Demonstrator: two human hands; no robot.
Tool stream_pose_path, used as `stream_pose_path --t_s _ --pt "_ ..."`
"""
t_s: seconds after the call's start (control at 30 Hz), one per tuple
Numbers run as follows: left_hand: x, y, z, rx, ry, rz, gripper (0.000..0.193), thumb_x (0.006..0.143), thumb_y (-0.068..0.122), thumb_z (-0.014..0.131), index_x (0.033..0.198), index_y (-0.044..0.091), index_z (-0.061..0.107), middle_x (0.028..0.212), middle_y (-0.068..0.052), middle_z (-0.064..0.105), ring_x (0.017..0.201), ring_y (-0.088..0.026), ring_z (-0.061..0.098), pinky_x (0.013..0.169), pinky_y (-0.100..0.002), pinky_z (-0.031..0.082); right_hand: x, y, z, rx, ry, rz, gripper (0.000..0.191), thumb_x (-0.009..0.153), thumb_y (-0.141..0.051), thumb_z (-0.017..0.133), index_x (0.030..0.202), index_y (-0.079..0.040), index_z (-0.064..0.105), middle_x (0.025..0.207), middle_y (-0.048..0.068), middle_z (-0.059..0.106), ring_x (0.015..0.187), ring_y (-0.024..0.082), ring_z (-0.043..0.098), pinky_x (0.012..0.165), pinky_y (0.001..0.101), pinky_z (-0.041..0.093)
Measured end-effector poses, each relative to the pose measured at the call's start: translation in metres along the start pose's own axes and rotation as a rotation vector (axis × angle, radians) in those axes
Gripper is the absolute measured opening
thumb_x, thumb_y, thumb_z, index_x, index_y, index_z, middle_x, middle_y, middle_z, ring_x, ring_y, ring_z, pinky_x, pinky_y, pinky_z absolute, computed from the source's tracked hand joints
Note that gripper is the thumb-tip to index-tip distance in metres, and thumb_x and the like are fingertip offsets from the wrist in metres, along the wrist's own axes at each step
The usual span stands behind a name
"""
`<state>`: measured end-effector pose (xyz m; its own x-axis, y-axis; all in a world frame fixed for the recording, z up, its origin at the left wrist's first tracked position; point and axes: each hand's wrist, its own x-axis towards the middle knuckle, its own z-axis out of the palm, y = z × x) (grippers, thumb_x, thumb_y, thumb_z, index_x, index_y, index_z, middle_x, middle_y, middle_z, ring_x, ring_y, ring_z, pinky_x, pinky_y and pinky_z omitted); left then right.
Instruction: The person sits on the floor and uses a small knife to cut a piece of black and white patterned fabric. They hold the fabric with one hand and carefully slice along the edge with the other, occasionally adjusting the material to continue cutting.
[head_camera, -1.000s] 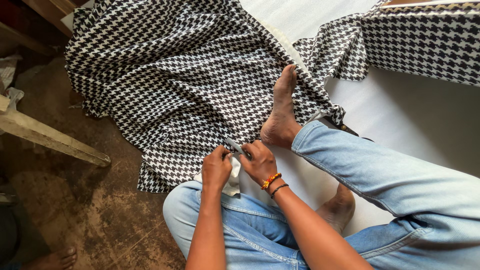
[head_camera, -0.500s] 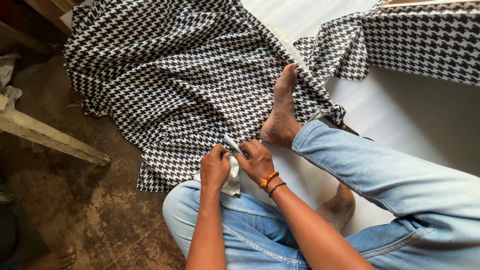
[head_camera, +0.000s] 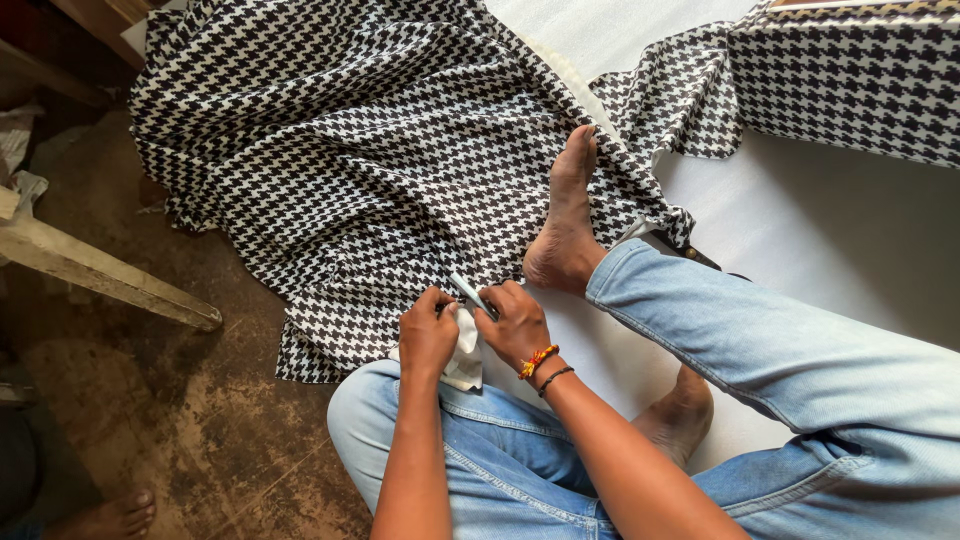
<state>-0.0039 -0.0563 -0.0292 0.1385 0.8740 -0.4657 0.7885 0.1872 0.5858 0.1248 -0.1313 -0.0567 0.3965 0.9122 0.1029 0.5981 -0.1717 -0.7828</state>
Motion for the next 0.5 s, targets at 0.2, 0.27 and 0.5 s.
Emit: stream_pose_path --t_s 0.2,0.27,0.5 --pt "-0.0016 0.0006 -0.0027 -0.018 0.028 0.027 0.010 0.093 0.016 0.063 0.093 0.009 0.070 0.083 -0.007 0.077 0.066 -0.018 0.070 0.061 -0.037 0.053 0.0005 0.0005 0.0042 -0.036 -0.015 -0.033 0.017 0.083 -0.020 0.074 0.095 -0.007 0.071 0.086 0.011 0.062 0.078 0.031 0.064 0.072 0.0434 0.053" --pt "-0.0012 0.0003 -0.0029 -0.023 0.032 0.018 0.010 0.093 0.016 0.065 0.092 0.009 0.071 0.083 -0.007 0.077 0.066 -0.019 0.071 0.062 -0.037 0.053 0.0010 -0.0001 0.0048 -0.033 -0.019 -0.029 0.017 0.083 -0.020 0.074 0.094 -0.007 0.070 0.087 0.011 0.062 0.078 0.032 0.065 0.073 0.0437 0.053" --pt "0.0014 -0.0036 -0.0005 -0.026 0.066 0.016 0.010 0.091 0.017 0.068 0.093 0.009 0.072 0.083 -0.010 0.076 0.071 -0.023 0.072 0.066 -0.038 0.053 0.0052 0.0007 0.0036 -0.038 -0.063 -0.030 0.017 0.084 -0.020 0.075 0.095 -0.008 0.070 0.087 0.012 0.062 0.077 0.032 0.065 0.072 0.0442 0.052"
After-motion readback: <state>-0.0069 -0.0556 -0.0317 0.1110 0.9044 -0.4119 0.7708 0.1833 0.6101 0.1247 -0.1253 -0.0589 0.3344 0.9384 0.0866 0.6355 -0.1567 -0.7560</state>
